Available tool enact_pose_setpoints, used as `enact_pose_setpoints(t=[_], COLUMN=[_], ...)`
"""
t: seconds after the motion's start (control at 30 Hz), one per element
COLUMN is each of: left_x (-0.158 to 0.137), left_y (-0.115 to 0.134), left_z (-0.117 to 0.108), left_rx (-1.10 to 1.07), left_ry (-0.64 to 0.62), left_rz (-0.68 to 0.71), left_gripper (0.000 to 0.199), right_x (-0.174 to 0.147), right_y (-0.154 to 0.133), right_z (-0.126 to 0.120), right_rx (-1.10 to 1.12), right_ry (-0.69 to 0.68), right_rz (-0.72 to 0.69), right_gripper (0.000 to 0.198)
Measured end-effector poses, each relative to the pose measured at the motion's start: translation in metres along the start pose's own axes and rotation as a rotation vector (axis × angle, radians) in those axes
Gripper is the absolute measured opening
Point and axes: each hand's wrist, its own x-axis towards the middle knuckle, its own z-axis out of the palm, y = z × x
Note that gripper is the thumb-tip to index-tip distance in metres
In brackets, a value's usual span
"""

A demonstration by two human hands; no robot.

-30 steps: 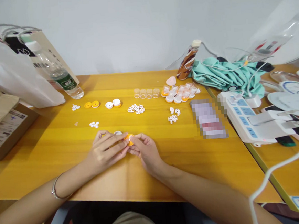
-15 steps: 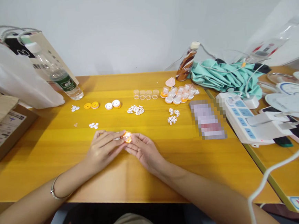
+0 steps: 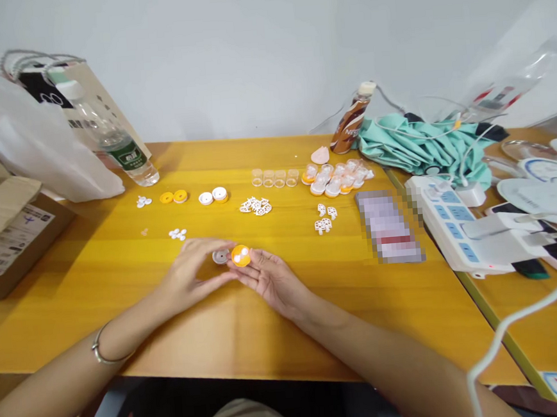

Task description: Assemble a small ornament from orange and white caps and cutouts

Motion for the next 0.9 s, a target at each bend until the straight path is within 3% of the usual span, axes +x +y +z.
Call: enact_pose_setpoints(t=[0.13, 0.27, 0.33, 0.5, 0.57, 0.7, 0.9], left_x=[0.003, 0.002, 0.002, 0.007, 0.008, 0.007, 0.004], left_y=[-0.013, -0.024, -0.027, -0.022, -0.019, -0.014, -0.012], left_z=[-0.009, -0.006, -0.003, -0.002, 0.000, 0.006, 0.011], left_rx=[0.030, 0.061, -0.056, -0.652, -0.773, -0.789, -0.639], left_ry=[-0.160, -0.263, -0.237, -0.110, -0.089, -0.051, -0.041], left_rz=[-0.073, -0.083, -0.125, -0.255, -0.276, -0.274, -0.202], left_gripper=[0.041, 0.030, 0.026, 0.029, 0.029, 0.027, 0.026], right_x=[0.002, 0.003, 0.003, 0.002, 0.002, 0.001, 0.001], right_y=[-0.002, -0.003, -0.003, -0.001, 0.001, 0.003, 0.004], right_z=[-0.002, -0.002, -0.002, -0.001, 0.000, 0.003, 0.005], right_rx=[0.019, 0.026, 0.035, 0.024, 0.036, 0.086, 0.102], right_ry=[0.057, 0.098, 0.097, 0.124, 0.147, 0.182, 0.187], right_rz=[-0.072, -0.117, -0.126, -0.113, -0.109, -0.106, -0.098], right_gripper=[0.022, 0.018, 0.017, 0.018, 0.017, 0.014, 0.016])
